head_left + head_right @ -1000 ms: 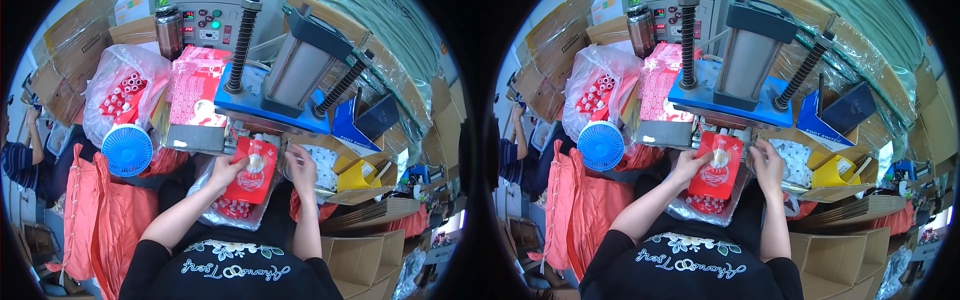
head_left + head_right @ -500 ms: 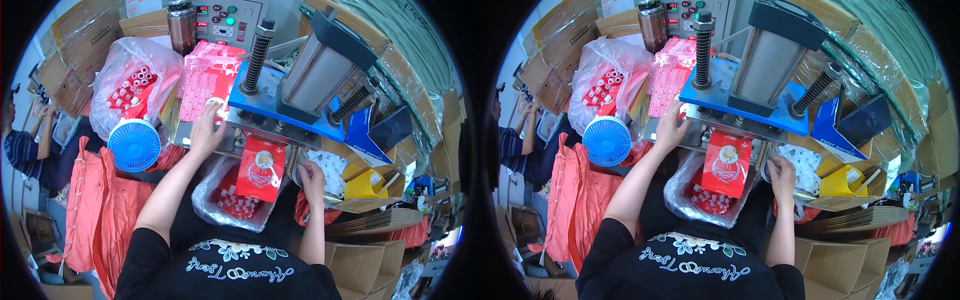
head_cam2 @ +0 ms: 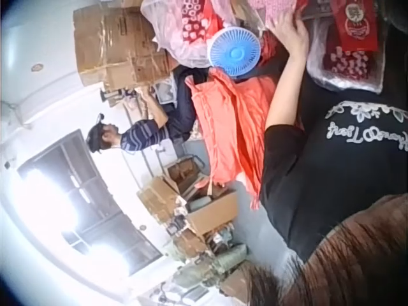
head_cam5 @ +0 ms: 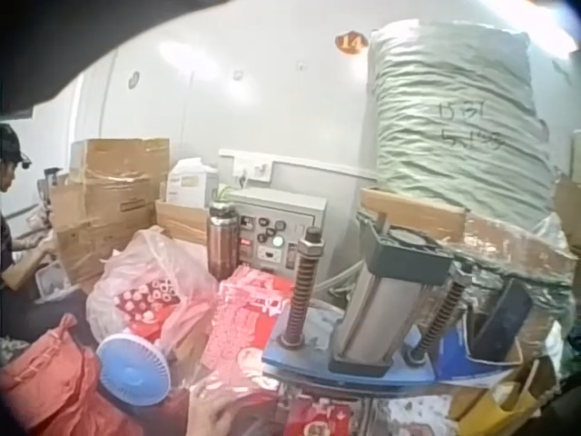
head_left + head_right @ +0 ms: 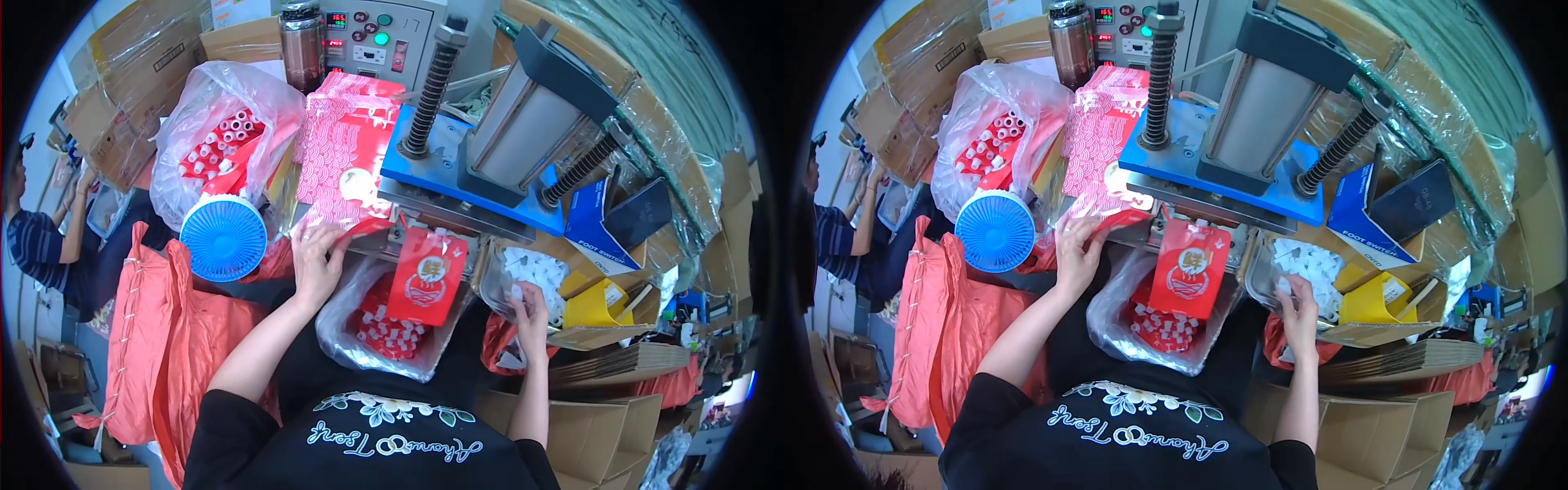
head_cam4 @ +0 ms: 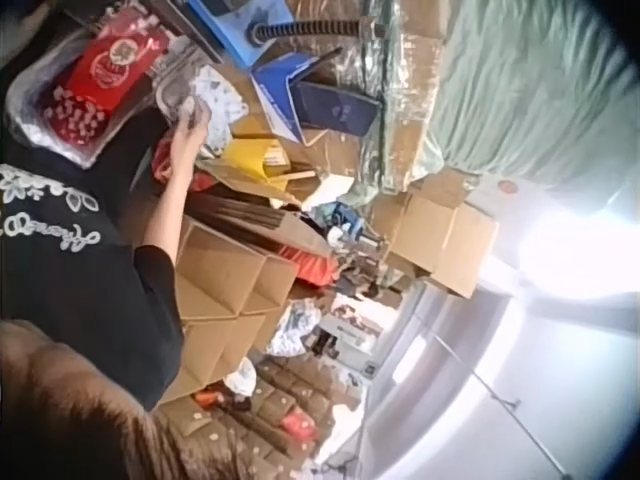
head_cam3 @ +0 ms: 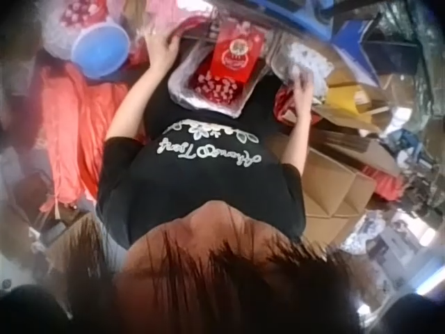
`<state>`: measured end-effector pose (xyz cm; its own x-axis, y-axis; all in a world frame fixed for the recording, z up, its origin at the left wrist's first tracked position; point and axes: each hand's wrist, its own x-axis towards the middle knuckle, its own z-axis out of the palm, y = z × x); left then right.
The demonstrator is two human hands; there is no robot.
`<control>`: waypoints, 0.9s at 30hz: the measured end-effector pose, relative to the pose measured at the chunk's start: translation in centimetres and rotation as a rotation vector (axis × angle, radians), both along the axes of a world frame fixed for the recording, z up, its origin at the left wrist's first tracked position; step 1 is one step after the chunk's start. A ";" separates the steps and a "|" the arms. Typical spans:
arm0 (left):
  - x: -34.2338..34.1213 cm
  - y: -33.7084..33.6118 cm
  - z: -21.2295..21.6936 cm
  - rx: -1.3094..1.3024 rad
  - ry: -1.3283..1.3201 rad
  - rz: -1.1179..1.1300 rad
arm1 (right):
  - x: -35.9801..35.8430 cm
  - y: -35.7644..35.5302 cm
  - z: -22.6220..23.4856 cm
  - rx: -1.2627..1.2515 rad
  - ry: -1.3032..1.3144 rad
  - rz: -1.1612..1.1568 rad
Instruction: The person inserts white plastic spouts into red pouches and uses a heat press to seal them together. They place each finished pouch into a plastic bag inside a bin, repeating the process until the bag is full and then tying it closed.
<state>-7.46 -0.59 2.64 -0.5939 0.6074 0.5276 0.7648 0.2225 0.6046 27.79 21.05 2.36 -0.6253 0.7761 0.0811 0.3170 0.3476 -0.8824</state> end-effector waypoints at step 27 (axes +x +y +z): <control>7.8 5.5 0.7 0.036 -1.436 -0.275 | -5.7 -0.9 6.3 0.493 -0.245 -0.276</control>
